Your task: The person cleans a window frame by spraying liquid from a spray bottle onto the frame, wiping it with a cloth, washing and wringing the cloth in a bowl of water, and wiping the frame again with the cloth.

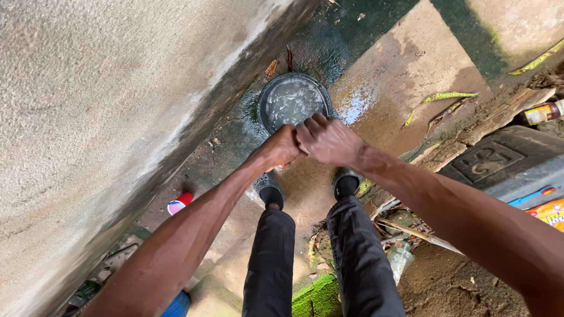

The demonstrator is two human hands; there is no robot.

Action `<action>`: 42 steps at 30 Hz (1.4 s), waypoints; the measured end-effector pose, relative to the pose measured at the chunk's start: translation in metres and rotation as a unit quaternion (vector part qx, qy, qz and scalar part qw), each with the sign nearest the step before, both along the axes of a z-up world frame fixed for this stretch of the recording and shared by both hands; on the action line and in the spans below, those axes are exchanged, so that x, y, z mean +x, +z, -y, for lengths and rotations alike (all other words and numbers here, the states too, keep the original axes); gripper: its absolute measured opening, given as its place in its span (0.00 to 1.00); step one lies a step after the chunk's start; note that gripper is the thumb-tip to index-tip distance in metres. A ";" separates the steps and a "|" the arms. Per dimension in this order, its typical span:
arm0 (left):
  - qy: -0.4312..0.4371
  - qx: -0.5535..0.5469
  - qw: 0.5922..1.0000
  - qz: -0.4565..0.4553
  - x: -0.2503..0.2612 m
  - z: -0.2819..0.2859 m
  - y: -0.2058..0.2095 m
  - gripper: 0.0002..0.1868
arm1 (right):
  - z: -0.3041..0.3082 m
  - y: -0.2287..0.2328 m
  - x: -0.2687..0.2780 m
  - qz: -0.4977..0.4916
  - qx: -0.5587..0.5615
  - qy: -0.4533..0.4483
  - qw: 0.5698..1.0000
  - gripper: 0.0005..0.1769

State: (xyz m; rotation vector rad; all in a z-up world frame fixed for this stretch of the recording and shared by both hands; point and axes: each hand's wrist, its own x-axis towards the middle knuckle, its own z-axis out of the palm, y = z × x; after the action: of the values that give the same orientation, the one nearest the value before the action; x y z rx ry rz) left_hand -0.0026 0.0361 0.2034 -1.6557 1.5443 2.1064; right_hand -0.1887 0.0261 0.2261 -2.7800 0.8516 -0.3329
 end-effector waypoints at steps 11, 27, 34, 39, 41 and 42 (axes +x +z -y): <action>-0.147 -0.449 0.861 0.189 -0.002 0.014 -0.003 0.05 | 0.012 -0.011 0.034 0.074 0.277 -0.335 0.897 0.14; 0.121 -0.152 0.980 -0.054 -0.009 0.037 0.131 0.21 | 0.008 0.154 -0.119 0.410 0.467 -0.460 0.634 0.19; 0.314 -0.141 0.939 -0.025 -0.010 0.018 0.215 0.22 | 0.007 0.289 -0.237 0.357 0.298 -0.549 0.694 0.16; 0.300 -0.181 0.933 -0.081 -0.071 -0.010 0.321 0.16 | 0.017 0.384 -0.218 0.229 0.269 -0.564 0.746 0.19; 0.272 -0.227 0.931 -0.085 -0.100 -0.017 0.366 0.14 | 0.009 0.419 -0.193 0.230 0.261 -0.481 0.805 0.12; 0.251 -0.242 0.936 -0.050 -0.113 -0.024 0.389 0.17 | 0.002 0.436 -0.180 0.225 0.258 -0.399 0.850 0.10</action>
State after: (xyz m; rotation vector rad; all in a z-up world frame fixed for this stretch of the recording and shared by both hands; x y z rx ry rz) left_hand -0.1152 0.0602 0.5922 -2.3572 1.9643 2.1657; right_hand -0.3688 0.0243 0.6617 -1.6389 1.6236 -0.7149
